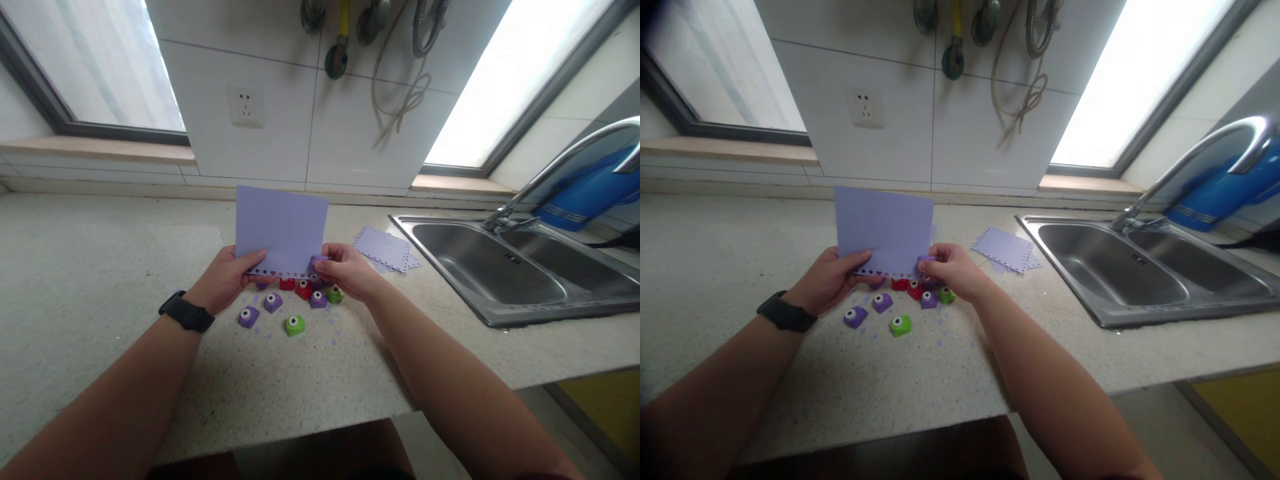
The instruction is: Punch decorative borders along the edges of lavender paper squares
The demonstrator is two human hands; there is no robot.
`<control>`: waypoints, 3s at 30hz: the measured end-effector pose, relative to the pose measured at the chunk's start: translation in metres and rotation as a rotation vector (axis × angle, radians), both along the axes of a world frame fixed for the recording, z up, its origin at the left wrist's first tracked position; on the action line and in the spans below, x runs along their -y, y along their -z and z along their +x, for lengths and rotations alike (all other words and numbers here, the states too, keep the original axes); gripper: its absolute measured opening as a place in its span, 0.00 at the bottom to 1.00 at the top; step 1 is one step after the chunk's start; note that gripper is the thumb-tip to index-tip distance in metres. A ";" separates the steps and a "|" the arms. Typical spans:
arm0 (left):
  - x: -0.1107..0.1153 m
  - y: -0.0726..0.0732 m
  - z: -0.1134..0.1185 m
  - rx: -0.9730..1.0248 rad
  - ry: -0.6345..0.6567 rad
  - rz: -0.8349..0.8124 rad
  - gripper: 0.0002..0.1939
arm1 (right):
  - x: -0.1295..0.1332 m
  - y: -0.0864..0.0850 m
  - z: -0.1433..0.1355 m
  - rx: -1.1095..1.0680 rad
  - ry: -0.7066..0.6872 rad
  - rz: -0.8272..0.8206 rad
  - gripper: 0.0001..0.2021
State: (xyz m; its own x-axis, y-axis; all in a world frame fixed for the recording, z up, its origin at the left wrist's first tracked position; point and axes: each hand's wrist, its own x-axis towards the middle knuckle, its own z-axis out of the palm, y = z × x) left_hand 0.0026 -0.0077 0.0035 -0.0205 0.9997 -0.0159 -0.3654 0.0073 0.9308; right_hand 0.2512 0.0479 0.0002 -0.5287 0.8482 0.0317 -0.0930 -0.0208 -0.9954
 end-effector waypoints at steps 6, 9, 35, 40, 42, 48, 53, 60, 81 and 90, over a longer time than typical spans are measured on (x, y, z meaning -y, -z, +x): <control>0.002 0.001 0.000 0.010 0.002 0.003 0.15 | 0.004 -0.004 -0.001 -0.037 0.026 0.069 0.18; 0.003 0.001 0.000 0.026 0.007 0.016 0.18 | 0.008 -0.007 0.000 -0.020 0.022 0.118 0.19; 0.011 0.001 -0.001 0.059 0.023 0.076 0.20 | 0.030 -0.028 0.003 0.212 0.147 0.893 0.11; 0.010 0.004 -0.004 0.072 0.025 0.067 0.13 | 0.034 -0.033 0.003 0.272 0.133 0.966 0.09; 0.010 0.004 -0.004 0.071 0.030 0.062 0.13 | 0.034 -0.034 0.003 0.277 0.124 0.957 0.09; 0.010 0.003 -0.004 0.077 0.047 0.070 0.16 | 0.032 -0.033 0.004 0.277 0.106 0.921 0.10; 0.010 0.000 -0.002 0.055 0.022 0.082 0.28 | 0.030 -0.032 0.006 0.317 0.117 0.831 0.11; 0.003 0.004 -0.008 -0.022 -0.027 0.076 0.28 | 0.012 -0.027 0.018 0.332 0.109 0.753 0.11; -0.018 0.018 -0.019 -0.160 -0.232 0.091 0.17 | -0.011 -0.002 0.013 0.333 0.271 0.522 0.15; -0.032 0.029 -0.024 -0.068 -0.351 0.139 0.18 | -0.003 0.000 -0.002 0.525 0.239 0.645 0.09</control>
